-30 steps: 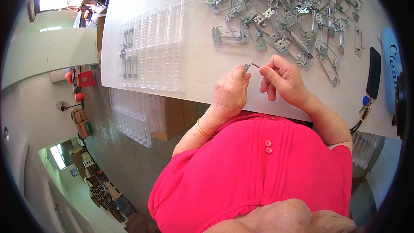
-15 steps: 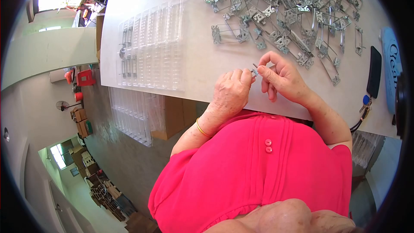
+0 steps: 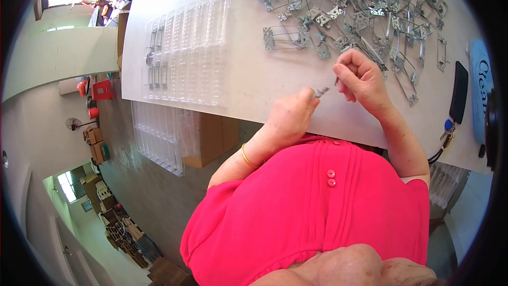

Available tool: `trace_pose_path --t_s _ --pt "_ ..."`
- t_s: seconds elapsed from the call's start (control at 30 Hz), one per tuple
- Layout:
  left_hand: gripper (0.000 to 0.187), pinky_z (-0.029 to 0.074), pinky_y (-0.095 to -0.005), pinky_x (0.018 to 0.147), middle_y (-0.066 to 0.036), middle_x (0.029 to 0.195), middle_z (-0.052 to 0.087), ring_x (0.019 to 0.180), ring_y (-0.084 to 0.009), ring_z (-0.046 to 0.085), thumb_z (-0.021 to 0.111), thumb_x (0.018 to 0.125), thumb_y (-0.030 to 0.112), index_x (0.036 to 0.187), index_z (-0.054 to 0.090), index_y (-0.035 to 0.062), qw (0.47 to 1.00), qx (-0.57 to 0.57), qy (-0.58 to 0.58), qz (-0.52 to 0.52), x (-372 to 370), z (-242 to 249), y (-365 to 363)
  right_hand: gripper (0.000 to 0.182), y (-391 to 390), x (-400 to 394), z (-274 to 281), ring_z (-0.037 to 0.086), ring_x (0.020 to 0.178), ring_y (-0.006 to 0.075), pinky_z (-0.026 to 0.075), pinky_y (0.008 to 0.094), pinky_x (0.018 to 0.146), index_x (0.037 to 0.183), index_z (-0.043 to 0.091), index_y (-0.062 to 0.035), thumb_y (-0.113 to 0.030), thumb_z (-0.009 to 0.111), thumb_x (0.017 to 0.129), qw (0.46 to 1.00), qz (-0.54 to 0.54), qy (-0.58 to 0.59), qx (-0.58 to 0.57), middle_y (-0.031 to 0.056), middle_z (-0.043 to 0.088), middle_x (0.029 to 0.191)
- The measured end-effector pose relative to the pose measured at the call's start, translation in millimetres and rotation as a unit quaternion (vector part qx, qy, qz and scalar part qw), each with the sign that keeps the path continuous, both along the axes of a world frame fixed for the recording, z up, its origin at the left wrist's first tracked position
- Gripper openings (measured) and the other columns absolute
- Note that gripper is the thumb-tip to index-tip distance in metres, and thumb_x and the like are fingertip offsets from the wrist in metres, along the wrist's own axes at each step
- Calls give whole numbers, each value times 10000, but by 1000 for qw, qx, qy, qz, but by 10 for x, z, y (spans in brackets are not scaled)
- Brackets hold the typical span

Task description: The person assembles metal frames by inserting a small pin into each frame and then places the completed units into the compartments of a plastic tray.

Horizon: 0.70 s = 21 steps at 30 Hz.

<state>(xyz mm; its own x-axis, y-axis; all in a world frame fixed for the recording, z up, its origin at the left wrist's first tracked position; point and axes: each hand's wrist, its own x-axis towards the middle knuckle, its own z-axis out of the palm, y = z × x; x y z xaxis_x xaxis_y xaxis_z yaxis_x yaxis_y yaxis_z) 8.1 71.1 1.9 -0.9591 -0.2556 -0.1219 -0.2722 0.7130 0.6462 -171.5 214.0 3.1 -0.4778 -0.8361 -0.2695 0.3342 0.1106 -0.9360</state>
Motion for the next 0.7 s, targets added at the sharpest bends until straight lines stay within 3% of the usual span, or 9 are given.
trace_pose_path --t_s 0.03,0.1,0.13,0.3,0.37,0.47,0.53,0.63,0.7 --pt "202 464 -386 615 -88 734 595 633 -258 587 516 1054 232 1016 563 39 1000 0 1 0 -2 16 -27 88 3 21 -6 577 590 55 439 206 494 988 577 -62 -137 616 1012 1000 0 1 0 12 659 778" --pt "347 435 -304 566 -26 707 554 597 -134 500 419 1104 344 1053 567 34 957 278 -14 77 -13 77 -111 64 -13 68 -37 635 633 74 489 210 503 1024 556 -60 -96 606 1009 994 -16 3 -108 60 703 843" --pt "436 395 -241 548 20 715 496 618 -64 424 368 1110 419 1063 568 34 949 304 -10 84 -15 91 -113 93 3 78 -48 661 668 85 525 219 537 1054 543 -46 -72 616 1002 993 14 -10 -116 76 715 866" --pt "431 393 -235 549 23 714 507 615 -58 435 372 1110 411 1064 568 30 927 359 -17 105 -41 99 -97 87 -37 259 -143 656 660 85 514 230 548 966 570 -34 -67 647 990 993 -21 41 -108 57 707 835" --pt "435 391 -235 548 27 713 504 616 -51 429 370 1110 412 1066 567 27 927 360 -15 105 -45 97 -81 129 -35 240 -221 635 617 76 486 249 530 884 593 -29 -75 675 973 933 -50 339 -108 49 690 762" --pt "366 427 -296 549 -34 684 536 569 -148 489 420 1104 353 1060 563 19 954 279 41 97 -57 59 -33 164 -23 222 -179 611 568 74 463 269 505 841 604 -28 -95 691 963 882 -26 465 -71 40 647 660" --pt "198 465 -398 572 -137 686 572 596 -317 571 528 1059 212 1039 553 16 992 68 82 74 -82 45 44 175 -36 302 -190 595 543 78 450 269 486 840 602 -29 -112 682 970 926 -17 373 -59 37 628 627" --pt "95 474 -474 606 -208 720 583 690 -432 597 603 985 84 1016 542 19 986 -15 160 49 -88 -99 38 224 -56 273 -61 555 496 76 399 262 439 819 588 -33 -151 635 1003 979 38 194 -39 20 598 578" --pt "112 469 -483 599 -198 727 601 692 -418 616 623 953 47 1016 534 20 982 -59 171 49 -88 -93 -19 238 -44 169 101 528 477 67 373 241 435 813 588 -45 -166 612 1017 988 136 43 53 0 587 569"
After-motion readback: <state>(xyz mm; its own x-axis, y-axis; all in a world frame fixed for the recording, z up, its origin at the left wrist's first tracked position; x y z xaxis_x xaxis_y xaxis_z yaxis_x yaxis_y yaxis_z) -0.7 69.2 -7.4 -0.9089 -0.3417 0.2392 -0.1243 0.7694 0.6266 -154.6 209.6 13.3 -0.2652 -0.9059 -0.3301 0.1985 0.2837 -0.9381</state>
